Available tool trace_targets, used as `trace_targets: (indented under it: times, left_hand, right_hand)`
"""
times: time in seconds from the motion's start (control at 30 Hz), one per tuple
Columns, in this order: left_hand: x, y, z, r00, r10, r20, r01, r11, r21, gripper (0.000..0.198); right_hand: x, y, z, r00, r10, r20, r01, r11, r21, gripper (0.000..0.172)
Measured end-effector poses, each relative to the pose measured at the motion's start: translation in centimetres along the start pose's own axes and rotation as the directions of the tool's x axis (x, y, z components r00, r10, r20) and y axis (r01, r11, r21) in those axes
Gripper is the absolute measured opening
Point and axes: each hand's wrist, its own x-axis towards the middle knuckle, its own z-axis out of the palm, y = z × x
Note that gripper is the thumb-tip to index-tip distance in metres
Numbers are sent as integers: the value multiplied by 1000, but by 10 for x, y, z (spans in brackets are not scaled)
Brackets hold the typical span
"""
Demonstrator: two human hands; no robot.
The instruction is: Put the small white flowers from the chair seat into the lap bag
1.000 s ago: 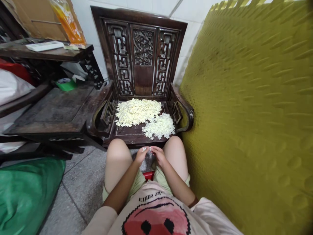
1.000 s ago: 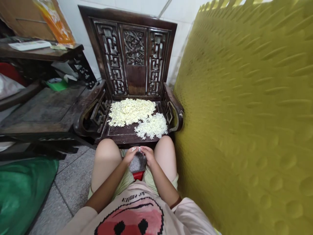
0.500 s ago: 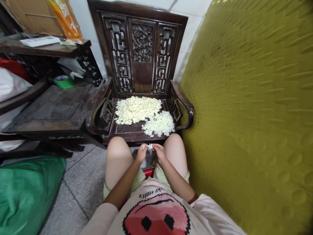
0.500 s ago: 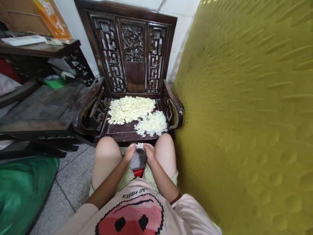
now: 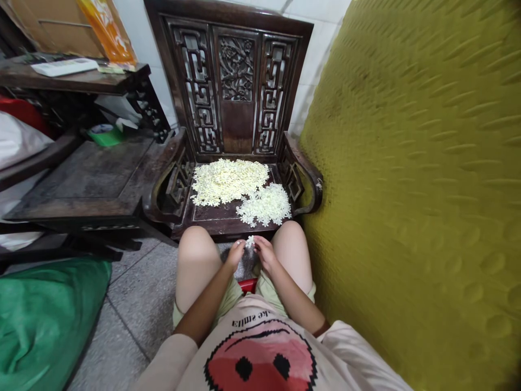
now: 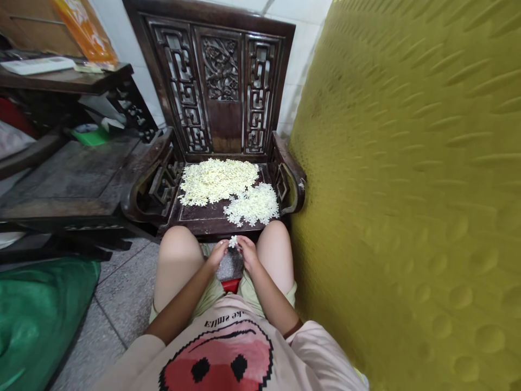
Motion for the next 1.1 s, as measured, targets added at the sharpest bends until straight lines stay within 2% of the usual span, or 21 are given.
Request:
trace_targets:
  times: [0.1, 0.2, 0.3, 0.47, 0.53, 0.6, 0.67, 0.73, 0.8, 0.9, 1.1]
  left_hand:
    - [3, -4, -1, 999, 1, 48, -1, 1000, -9, 38]
    - [4, -6, -1, 997, 13, 71, -11, 999, -35, 40]
    - [3, -5, -1, 996, 20, 85, -17, 999, -37, 40]
    - [4, -5, -2, 999, 35, 37, -38, 997, 72, 37]
    - [2, -4, -3, 991, 137, 5, -135, 972, 194, 34]
    - [-3, -3, -4, 946, 321, 43, -310, 861, 402, 31]
    - [-12, -2, -2, 863, 467, 190, -475, 626, 619, 29]
    - [-21, -1, 1, 800, 488, 348, -550, 365, 751, 31]
    - [-28, -2, 6, 779, 460, 426, -556, 195, 808, 35]
    - [-31, -5, 10, 780, 423, 461, -549, 109, 829, 39]
    - [-26, -9, 10, 785, 383, 487, -577, 165, 800, 43]
  right_hand:
    - [-1, 3, -1, 998, 55, -43, -56, 997, -44, 21]
    - [0, 5, -1, 986, 164, 28, -164, 986, -19, 19]
    - [-1, 4, -1, 971, 221, 87, -223, 975, 18, 16]
    - [2, 4, -4, 967, 253, -35, -254, 967, -7, 10]
    - [4, 6, -7, 957, 281, -68, -284, 958, -31, 9]
    - [6, 11, -8, 938, 336, -84, -342, 937, -69, 8]
    - [8, 16, -8, 915, 401, -46, -404, 910, -90, 7]
    - [10, 20, -6, 892, 447, 60, -444, 894, -67, 9]
    - [12, 21, -5, 870, 463, 169, -469, 883, 0, 14]
    - [15, 19, -7, 851, 473, 226, -504, 858, 102, 22]
    - [20, 17, -13, 866, 468, 175, -493, 858, 146, 24]
